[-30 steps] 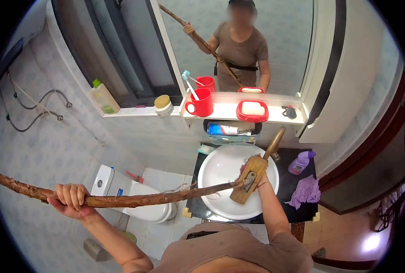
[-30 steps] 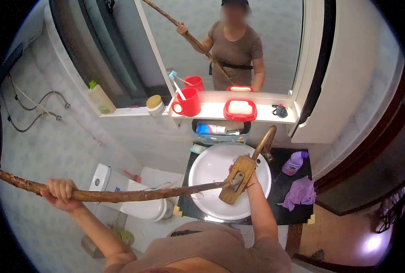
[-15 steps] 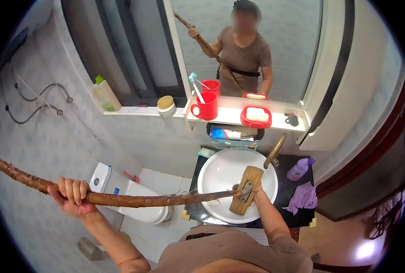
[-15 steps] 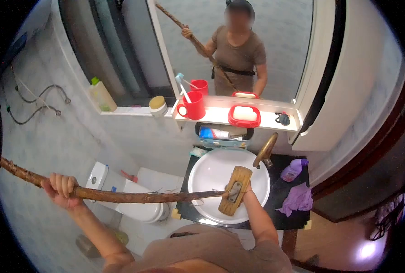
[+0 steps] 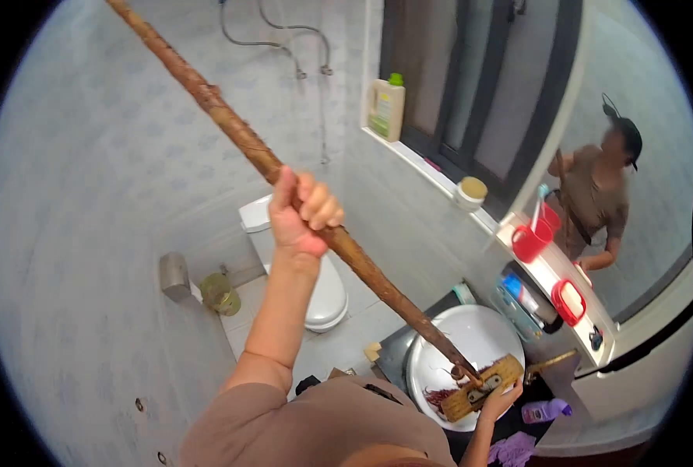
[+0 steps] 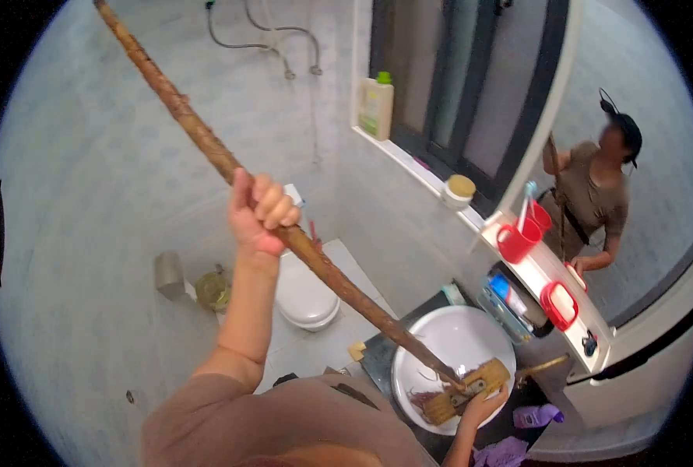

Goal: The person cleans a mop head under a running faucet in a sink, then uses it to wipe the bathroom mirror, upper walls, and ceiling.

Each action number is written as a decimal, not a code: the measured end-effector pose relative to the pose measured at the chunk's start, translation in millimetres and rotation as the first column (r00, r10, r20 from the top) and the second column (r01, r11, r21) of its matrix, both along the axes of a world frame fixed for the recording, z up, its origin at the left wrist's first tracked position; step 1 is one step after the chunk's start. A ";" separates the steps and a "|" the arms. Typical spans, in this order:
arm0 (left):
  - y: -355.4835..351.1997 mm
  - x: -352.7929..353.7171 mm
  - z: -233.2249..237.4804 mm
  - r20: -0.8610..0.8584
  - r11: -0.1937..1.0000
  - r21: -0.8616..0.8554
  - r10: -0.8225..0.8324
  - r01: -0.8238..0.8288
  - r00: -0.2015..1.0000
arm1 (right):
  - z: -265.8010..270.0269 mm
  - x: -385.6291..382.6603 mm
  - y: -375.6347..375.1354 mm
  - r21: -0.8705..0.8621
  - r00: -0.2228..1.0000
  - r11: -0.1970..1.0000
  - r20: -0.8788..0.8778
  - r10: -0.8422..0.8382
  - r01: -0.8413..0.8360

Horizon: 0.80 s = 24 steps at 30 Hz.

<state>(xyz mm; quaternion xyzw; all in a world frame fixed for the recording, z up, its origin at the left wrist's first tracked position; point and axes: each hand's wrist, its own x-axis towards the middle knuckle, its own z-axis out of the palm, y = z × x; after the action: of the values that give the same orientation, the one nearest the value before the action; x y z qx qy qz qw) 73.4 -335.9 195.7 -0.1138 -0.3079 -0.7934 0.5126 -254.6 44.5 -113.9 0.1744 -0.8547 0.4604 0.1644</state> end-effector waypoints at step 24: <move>14.2 25.8 -8.5 0.003 0.983 0.179 -0.048 0.047 0.999 | 210.1 165.6 -88.8 0.520 0.786 0.747 -0.208 0.582 -0.415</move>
<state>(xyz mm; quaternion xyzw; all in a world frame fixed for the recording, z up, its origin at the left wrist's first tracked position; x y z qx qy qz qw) 99.2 -321.7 187.2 -0.0716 -0.2344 -0.8303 0.5006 -89.0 -44.2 96.2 0.5137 -0.8119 0.2388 0.1408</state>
